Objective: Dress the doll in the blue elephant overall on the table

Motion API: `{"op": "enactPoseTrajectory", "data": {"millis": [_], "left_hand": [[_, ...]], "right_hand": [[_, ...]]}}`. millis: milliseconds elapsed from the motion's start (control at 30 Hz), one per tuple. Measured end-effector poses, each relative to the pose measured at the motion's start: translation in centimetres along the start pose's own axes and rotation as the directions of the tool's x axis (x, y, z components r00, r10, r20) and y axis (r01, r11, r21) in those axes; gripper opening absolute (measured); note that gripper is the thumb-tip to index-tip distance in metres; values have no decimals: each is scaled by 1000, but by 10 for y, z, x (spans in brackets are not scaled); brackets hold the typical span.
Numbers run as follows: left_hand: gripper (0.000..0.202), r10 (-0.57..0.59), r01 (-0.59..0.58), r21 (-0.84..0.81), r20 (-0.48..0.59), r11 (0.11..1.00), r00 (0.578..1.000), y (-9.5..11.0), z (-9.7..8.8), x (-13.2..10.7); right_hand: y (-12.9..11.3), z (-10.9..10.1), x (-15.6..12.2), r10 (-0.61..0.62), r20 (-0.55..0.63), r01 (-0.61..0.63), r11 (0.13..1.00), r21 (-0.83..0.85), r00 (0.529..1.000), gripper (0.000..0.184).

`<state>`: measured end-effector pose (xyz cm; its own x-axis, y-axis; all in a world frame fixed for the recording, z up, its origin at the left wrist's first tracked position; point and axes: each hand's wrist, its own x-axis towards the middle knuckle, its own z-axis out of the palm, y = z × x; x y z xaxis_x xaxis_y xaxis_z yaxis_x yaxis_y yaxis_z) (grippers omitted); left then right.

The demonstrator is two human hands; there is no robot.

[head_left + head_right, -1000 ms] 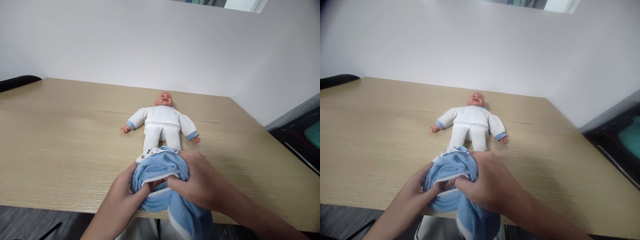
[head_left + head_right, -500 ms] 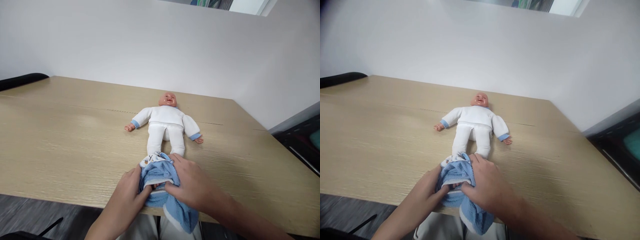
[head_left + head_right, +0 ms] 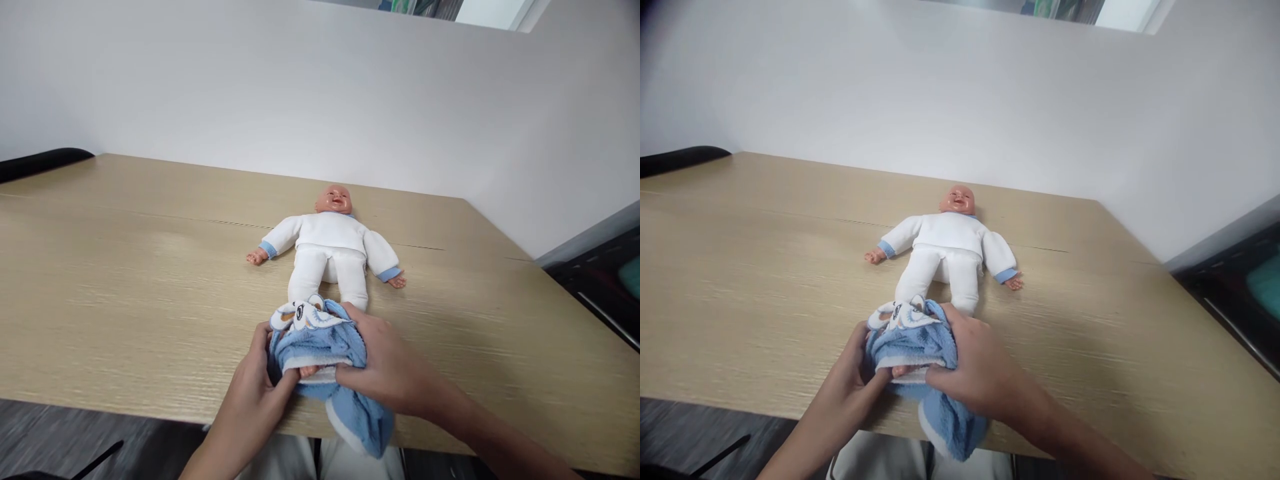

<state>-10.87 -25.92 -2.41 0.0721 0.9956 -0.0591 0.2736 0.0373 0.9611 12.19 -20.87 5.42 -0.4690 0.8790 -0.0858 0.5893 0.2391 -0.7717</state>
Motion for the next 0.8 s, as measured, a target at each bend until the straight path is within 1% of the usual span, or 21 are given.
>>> {"op": "enactPoseTrajectory", "data": {"millis": [67, 133, 200, 300, 367, 433, 467, 533, 567, 600, 633, 733, 800], "left_hand": [[38, 47, -48, -27, -34, 998, 998, 3, 1, 6], [37, 76, -77, -7, -47, 997, 996, 6, -1, 12], [42, 88, -87, 32, -14, 996, 996, 9, -4, 18], [38, 124, -126, 55, 48, 990, 991, 12, -11, 27], [36, 168, -171, 42, 61, 984, 984, 12, -15, 35], [37, 193, -194, 15, 73, 981, 978, 13, -18, 44], [39, 199, -200, -1, 80, 980, 977, 15, -19, 48], [43, 202, -200, -24, 106, 979, 974, 19, -23, 55], [46, 194, -191, -31, 124, 981, 973, 21, -25, 58], [49, 181, -177, -37, 145, 984, 973, 24, -28, 59], [52, 163, -159, -42, 163, 986, 973, 27, -31, 60], [53, 82, -78, -26, 224, 997, 971, 32, -43, 59], [55, 31, -34, 4, 284, 999, 958, 34, -52, 58]], "right_hand": [[1, -2, 3, -19, -8, 20, 999, 28, 1000, 29], [3, -5, 6, -61, -7, 62, 996, 58, 998, 28], [7, -6, 10, -106, -5, 106, 991, 80, 994, 30], [19, -8, 20, -180, -25, 182, 977, 109, 983, 30], [28, -11, 29, -229, -44, 233, 965, 121, 972, 31], [37, -15, 36, -260, -31, 262, 953, 152, 965, 37], [41, -17, 39, -265, -16, 264, 949, 175, 964, 43], [51, -21, 42, -248, -9, 244, 945, 216, 969, 60], [56, -23, 42, -228, -17, 226, 945, 237, 973, 66], [61, -24, 41, -211, -30, 212, 941, 264, 977, 67], [67, -25, 40, -203, -46, 207, 931, 299, 978, 62], [83, -27, 33, -216, -65, 221, 860, 459, 974, 33], [94, -28, 28, -198, -58, 195, 803, 563, 979, 26]]}}
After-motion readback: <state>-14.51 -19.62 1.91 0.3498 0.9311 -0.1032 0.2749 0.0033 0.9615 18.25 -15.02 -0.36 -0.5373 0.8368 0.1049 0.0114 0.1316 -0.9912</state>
